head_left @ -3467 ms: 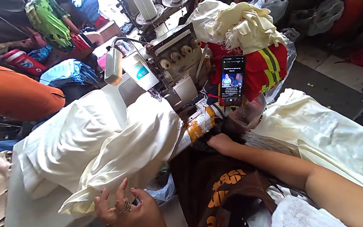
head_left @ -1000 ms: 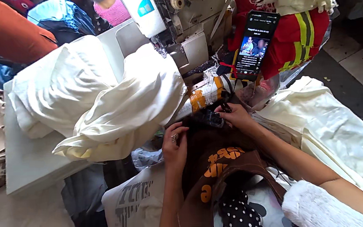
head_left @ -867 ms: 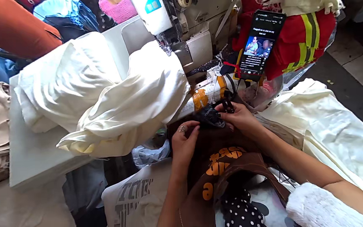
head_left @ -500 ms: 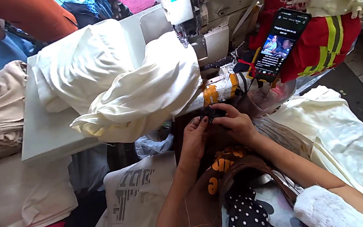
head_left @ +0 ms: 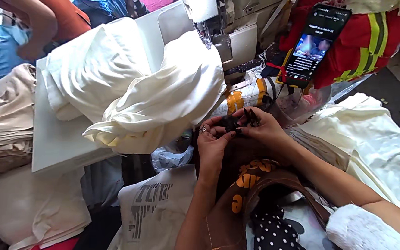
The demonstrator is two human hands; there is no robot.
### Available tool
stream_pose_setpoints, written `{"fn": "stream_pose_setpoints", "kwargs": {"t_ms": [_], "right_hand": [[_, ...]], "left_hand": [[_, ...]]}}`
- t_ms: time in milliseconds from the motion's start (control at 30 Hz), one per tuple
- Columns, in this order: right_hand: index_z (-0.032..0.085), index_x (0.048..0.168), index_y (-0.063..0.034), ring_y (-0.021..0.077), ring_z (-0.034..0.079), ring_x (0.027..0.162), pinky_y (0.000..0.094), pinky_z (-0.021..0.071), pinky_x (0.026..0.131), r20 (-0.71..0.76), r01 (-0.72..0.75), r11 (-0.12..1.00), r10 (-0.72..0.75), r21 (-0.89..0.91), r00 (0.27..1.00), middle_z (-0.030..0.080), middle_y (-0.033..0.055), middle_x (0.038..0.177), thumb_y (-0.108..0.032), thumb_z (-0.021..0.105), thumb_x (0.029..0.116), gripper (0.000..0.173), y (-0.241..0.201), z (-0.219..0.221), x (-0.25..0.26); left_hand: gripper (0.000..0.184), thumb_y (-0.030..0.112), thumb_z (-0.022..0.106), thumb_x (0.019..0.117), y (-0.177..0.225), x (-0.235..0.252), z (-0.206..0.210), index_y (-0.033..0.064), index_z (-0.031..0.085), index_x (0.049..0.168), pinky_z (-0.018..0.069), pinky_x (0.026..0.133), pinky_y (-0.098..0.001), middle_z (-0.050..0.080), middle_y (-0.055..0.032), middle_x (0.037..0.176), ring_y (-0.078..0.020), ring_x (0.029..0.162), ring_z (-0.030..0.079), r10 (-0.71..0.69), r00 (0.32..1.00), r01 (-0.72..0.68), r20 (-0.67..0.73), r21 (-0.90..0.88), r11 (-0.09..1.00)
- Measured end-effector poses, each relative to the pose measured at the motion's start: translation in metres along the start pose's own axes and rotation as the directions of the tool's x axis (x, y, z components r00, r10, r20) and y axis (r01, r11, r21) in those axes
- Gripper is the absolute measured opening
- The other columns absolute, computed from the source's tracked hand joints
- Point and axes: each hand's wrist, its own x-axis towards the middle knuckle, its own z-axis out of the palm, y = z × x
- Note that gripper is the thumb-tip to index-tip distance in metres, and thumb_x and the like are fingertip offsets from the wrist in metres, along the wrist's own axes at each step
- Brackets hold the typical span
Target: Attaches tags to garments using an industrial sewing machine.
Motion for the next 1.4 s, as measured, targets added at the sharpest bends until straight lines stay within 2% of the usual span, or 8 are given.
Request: {"fn": "stream_pose_setpoints", "kwargs": {"t_ms": [167,367,600,733,867,1100,1233,1400], "right_hand": [[0.064,0.125,-0.0068,0.0068,0.063,0.074,0.0205,0.0530,0.062,0.016,0.151,0.986,-0.150,-0.078,0.989,0.070,0.0035,0.097,0.003,0.074,0.0865,0.041,-0.030,0.001,0.031],[0.062,0.129,-0.0085,0.0052,0.059,0.065,0.0191,0.0466,0.051,-0.021,0.186,0.982,-0.187,-0.025,0.982,0.072,0.0035,0.098,0.001,0.070,0.0911,0.040,-0.057,0.006,0.065],[0.059,0.133,-0.0162,0.0054,0.047,0.048,0.0183,0.0343,0.039,0.025,0.106,0.990,-0.109,0.089,0.994,0.072,0.0022,0.094,-0.005,0.069,0.0929,0.043,-0.056,0.006,0.077],[0.058,0.132,-0.0062,0.0034,0.053,0.058,0.0183,0.0411,0.047,-0.029,0.083,0.994,-0.082,0.066,0.996,0.069,0.0027,0.090,0.002,0.072,0.0881,0.046,-0.066,0.009,0.095],[0.060,0.130,-0.0077,0.0041,0.052,0.055,0.0194,0.0404,0.045,-0.120,0.091,0.994,-0.083,0.064,0.989,0.070,0.0030,0.088,0.001,0.075,0.0870,0.047,-0.072,0.006,0.115],[0.060,0.128,-0.0068,0.0038,0.056,0.058,0.0178,0.0434,0.048,-0.183,0.168,0.984,-0.155,0.059,0.971,0.070,0.0023,0.090,0.003,0.073,0.0875,0.044,-0.075,0.006,0.133],[0.060,0.130,-0.0073,0.0044,0.045,0.049,0.0189,0.0369,0.042,-0.202,0.161,0.978,-0.132,0.134,0.970,0.067,0.0029,0.087,0.003,0.063,0.0932,0.038,-0.068,0.004,0.140],[0.059,0.132,-0.0070,0.0041,0.041,0.045,0.0185,0.0353,0.039,-0.193,0.161,0.966,-0.122,0.203,0.974,0.064,0.0027,0.082,0.000,0.058,0.0987,0.034,-0.064,0.002,0.143]], "left_hand": [[0.054,-0.010,0.075,0.0837,0.030,0.029,-0.004,0.0074,0.057,0.131,0.0612,0.080,-0.0304,0.074,-0.0044,0.102,-0.0124,0.087,0.071,0.191,0.971,-0.201,0.143,0.055,0.978],[0.055,-0.015,0.073,0.0823,0.070,0.057,0.002,0.0083,0.057,0.130,0.0631,0.074,-0.0334,0.074,-0.0059,0.089,-0.0158,0.076,0.073,0.217,0.975,-0.215,0.055,-0.038,0.976],[0.064,-0.017,0.073,0.0802,0.082,0.073,-0.002,0.0103,0.052,0.134,0.0623,0.077,-0.0337,0.073,-0.0043,0.091,-0.0150,0.078,0.072,0.233,0.969,-0.232,0.083,-0.020,0.973],[0.071,-0.017,0.072,0.0826,0.091,0.080,-0.002,0.0149,0.046,0.141,0.0614,0.078,-0.0292,0.074,-0.0022,0.099,-0.0120,0.082,0.072,0.291,0.944,-0.302,0.158,0.049,0.952],[0.067,-0.011,0.071,0.0868,0.102,0.090,0.003,0.0168,0.046,0.143,0.0619,0.081,-0.0311,0.073,-0.0005,0.096,-0.0120,0.083,0.073,0.272,0.948,-0.289,0.163,0.090,0.953],[0.060,-0.016,0.073,0.0816,0.120,0.125,0.018,0.0023,0.050,0.134,0.0650,0.073,-0.0350,0.074,-0.0086,0.084,-0.0190,0.074,0.075,0.278,0.960,-0.279,0.032,0.108,0.954],[0.058,-0.014,0.076,0.0807,0.122,0.138,0.018,0.0015,0.052,0.132,0.0658,0.071,-0.0370,0.074,-0.0116,0.091,-0.0215,0.076,0.075,0.285,0.957,-0.289,0.047,0.142,0.947],[0.058,-0.011,0.078,0.0797,0.120,0.145,0.021,0.0021,0.052,0.129,0.0640,0.066,-0.0321,0.074,-0.0097,0.084,-0.0176,0.069,0.074,0.311,0.950,-0.313,0.041,0.171,0.934]]}}
